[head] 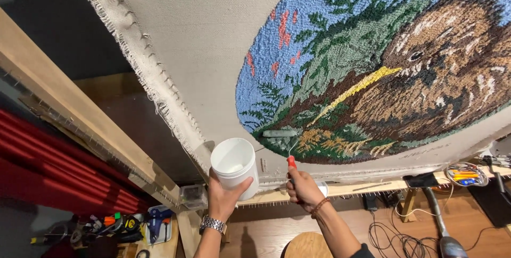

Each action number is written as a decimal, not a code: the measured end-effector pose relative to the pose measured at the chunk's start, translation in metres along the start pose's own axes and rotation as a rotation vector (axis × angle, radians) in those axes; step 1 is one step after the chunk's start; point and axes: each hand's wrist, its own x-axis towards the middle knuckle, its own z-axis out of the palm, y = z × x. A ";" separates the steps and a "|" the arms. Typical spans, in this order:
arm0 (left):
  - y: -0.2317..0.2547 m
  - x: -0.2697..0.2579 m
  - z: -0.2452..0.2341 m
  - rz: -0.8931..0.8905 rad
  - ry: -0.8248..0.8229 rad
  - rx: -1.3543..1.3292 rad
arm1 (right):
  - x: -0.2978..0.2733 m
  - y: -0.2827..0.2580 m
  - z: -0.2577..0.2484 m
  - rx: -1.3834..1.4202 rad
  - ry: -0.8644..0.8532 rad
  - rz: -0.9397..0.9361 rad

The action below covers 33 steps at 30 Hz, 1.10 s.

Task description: Applying white adhesive to the back of a tufted rug using a small paint roller to secure the yarn in place.

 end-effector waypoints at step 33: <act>-0.015 0.006 0.009 -0.070 0.032 0.021 | -0.004 -0.042 0.016 0.040 -0.047 0.092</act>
